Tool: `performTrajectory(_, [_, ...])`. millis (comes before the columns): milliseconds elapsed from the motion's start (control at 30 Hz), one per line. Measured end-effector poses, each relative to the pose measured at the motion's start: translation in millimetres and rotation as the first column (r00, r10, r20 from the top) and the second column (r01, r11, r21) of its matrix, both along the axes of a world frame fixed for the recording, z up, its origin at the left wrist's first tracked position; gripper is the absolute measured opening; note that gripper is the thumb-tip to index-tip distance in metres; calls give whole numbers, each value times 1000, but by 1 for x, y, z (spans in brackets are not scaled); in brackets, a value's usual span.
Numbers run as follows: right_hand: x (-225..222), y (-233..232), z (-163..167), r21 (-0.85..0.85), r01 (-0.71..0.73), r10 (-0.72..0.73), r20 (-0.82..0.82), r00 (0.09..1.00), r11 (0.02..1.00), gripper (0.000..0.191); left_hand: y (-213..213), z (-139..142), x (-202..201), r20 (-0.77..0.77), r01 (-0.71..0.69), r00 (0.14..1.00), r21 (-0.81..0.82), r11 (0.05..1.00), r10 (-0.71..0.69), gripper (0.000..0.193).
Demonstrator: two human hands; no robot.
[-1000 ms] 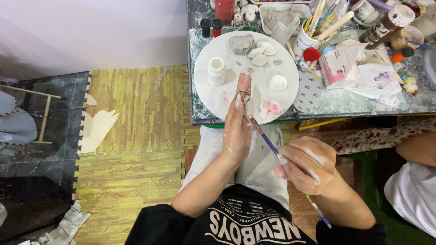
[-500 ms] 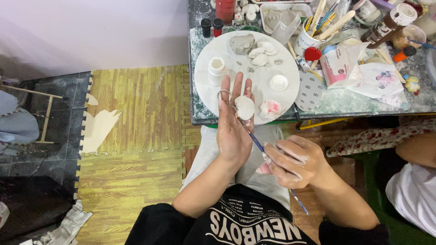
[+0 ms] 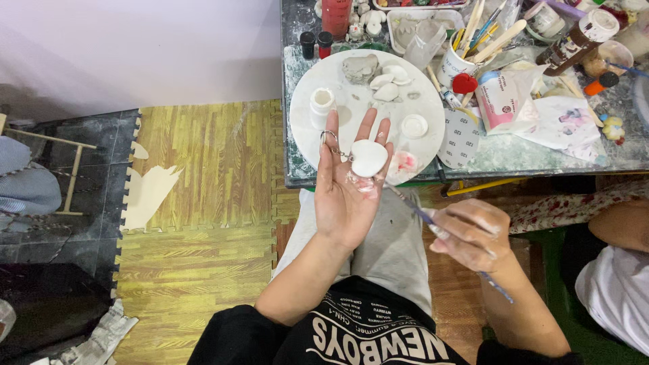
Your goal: The person holds a white heart-shaped ceramic keychain in the left hand and uses a small brush in the right hand to apply white paint to its surface. The person repeatedly dips the brush into a paint container on a nearby plate and continues painting the keychain.
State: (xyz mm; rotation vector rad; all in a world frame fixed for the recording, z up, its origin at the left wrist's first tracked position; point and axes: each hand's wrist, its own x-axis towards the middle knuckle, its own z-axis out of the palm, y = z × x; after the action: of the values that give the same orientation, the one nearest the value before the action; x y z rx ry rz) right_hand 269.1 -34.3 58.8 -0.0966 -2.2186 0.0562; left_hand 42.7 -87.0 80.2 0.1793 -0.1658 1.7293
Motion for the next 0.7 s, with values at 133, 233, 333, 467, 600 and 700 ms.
performTrajectory(133, [6, 6, -6, -17, -78, 73, -192, 979, 997, 25, 0, -2, 0, -2, 9, 1000, -4, 1000, -9, 48])
performTrajectory(233, [0, 5, -7, -98, -158, 135, -205, 969, 983, 23, -1, -2, 0, -16, 17, 1000, -11, 1000, -17, 50])
performTrajectory(333, [-11, 6, -10, -117, -154, 131, -182, 975, 981, 22, -2, -2, 1, -18, 31, 999, -17, 999, -31, 50])
performTrajectory(467, [-8, 10, -13, -213, -113, 77, -170, 982, 971, 13, -3, -1, -2, -10, 52, 999, -5, 999, -52, 50])
performTrajectory(600, [7, 19, -15, -330, -186, 100, -260, 960, 925, 7, -4, -1, -4, 25, 67, 997, -24, 997, -67, 49])
performTrajectory(700, [17, 18, -13, -385, -117, -4, -299, 954, 915, 13, -5, 0, -4, 41, 58, 998, -7, 998, -57, 46])
